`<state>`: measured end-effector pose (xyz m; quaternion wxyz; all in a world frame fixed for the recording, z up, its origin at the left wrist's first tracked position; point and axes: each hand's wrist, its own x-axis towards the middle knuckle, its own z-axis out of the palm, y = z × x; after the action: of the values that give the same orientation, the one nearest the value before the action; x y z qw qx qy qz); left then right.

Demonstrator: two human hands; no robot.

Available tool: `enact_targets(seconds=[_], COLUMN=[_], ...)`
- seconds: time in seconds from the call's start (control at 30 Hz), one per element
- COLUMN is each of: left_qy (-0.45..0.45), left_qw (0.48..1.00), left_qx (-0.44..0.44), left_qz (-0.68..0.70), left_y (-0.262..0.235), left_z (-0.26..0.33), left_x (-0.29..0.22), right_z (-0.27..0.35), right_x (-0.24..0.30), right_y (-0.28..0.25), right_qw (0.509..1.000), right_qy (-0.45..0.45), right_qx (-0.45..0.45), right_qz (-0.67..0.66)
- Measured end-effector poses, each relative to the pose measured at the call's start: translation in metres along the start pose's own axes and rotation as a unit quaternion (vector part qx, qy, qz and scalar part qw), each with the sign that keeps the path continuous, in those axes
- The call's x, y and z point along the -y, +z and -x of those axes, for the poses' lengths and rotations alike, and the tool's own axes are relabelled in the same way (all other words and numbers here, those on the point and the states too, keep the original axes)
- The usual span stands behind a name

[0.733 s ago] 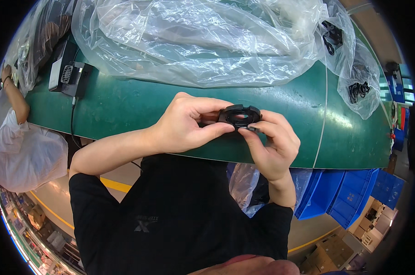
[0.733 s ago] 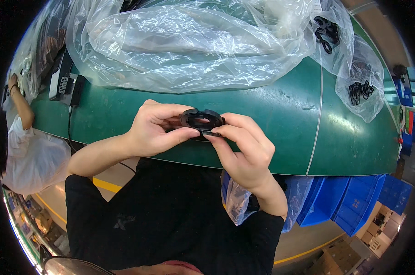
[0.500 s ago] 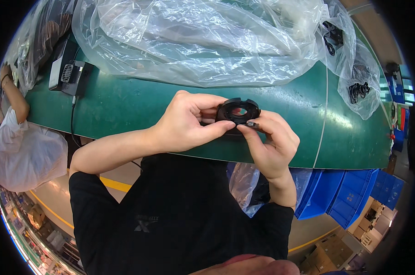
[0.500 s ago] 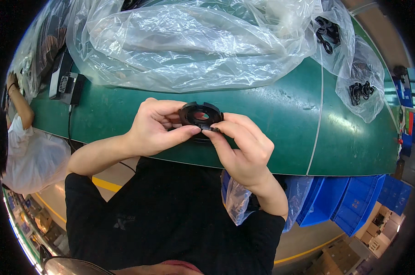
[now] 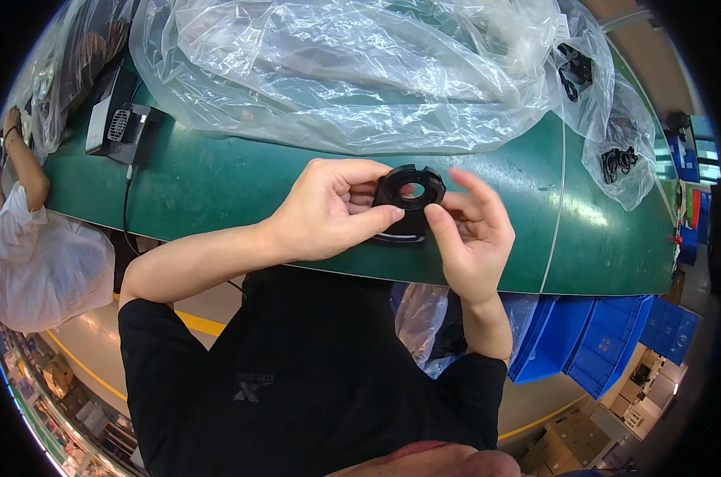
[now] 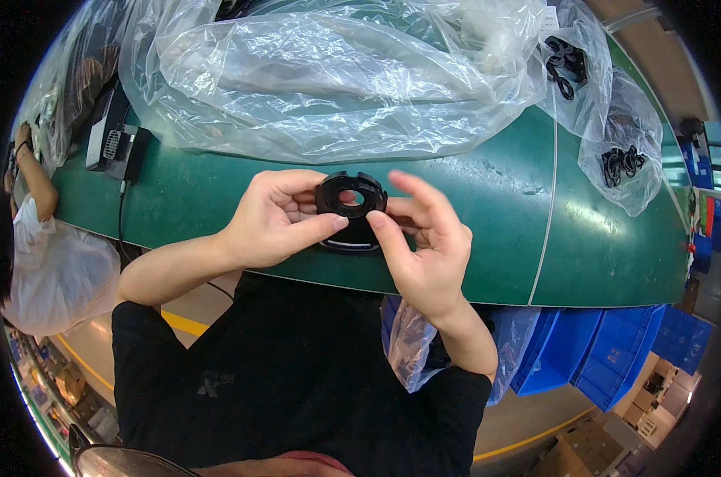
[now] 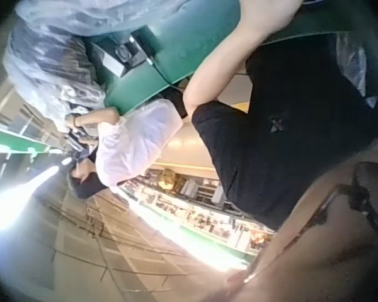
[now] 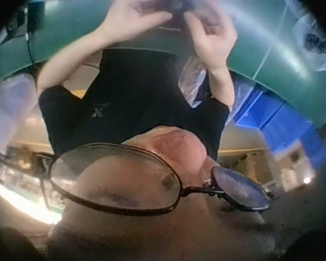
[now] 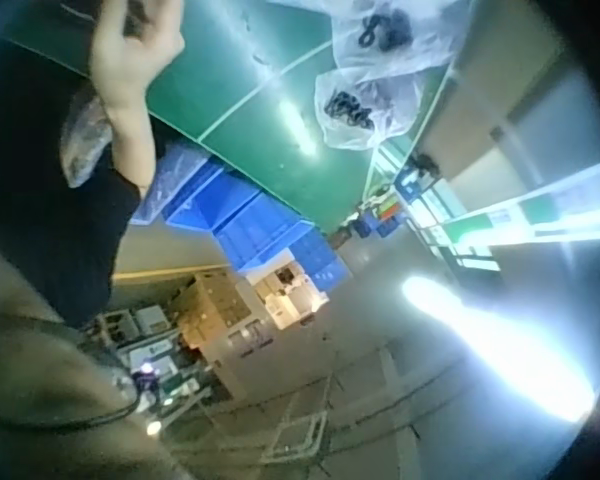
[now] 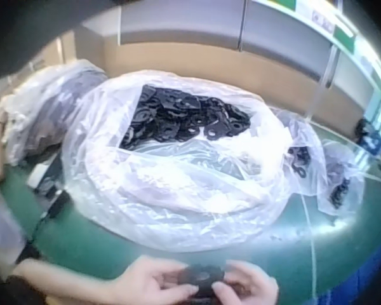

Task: Assembling a black plastic housing with a circular ring component at a factory workstation.

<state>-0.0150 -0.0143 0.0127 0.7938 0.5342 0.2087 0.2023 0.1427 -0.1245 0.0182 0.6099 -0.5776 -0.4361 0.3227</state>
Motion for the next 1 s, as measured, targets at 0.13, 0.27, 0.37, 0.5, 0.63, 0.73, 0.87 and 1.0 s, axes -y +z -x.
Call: enact_targets(seconds=[0.13,0.27,0.37,0.5,0.63,0.73,0.87,1.0], left_qy=[-0.009,0.035,0.029,0.013,0.032,0.079,0.101,0.08], left_qw=[0.999,0.997,0.996,0.998,0.995,0.99,0.978,0.982], left_qx=[0.03,0.065,0.077,0.052,0.01,-0.028,-0.038,-0.051], left_qz=[0.036,0.014,0.033,-0.012,-0.099,-0.114,-0.179,-0.161], left_y=[0.002,0.003,0.004,0.003,0.0,0.002,0.001,0.0], left_z=[0.0,0.003,0.003,0.002,0.0,0.001,0.003,0.003], left_x=[-0.001,0.001,-0.002,-0.004,-0.003,-0.001,-0.006,-0.001], right_z=[-0.003,-0.002,-0.003,-0.003,0.0,-0.002,-0.003,-0.001], right_x=[0.001,-0.001,0.001,0.001,0.002,0.006,-0.003,-0.003], right_y=[-0.001,-0.001,-0.001,0.004,0.013,0.016,0.012,0.012], right_qw=[0.999,0.995,0.991,0.983,0.991,0.998,0.997,0.998], right_qy=[0.017,-0.08,-0.099,-0.141,-0.106,-0.035,-0.051,-0.028], right_qx=[-0.047,-0.048,-0.036,-0.017,-0.007,-0.019,0.038,0.046], right_qz=[0.016,0.045,0.077,0.116,0.081,0.054,0.039,0.016])
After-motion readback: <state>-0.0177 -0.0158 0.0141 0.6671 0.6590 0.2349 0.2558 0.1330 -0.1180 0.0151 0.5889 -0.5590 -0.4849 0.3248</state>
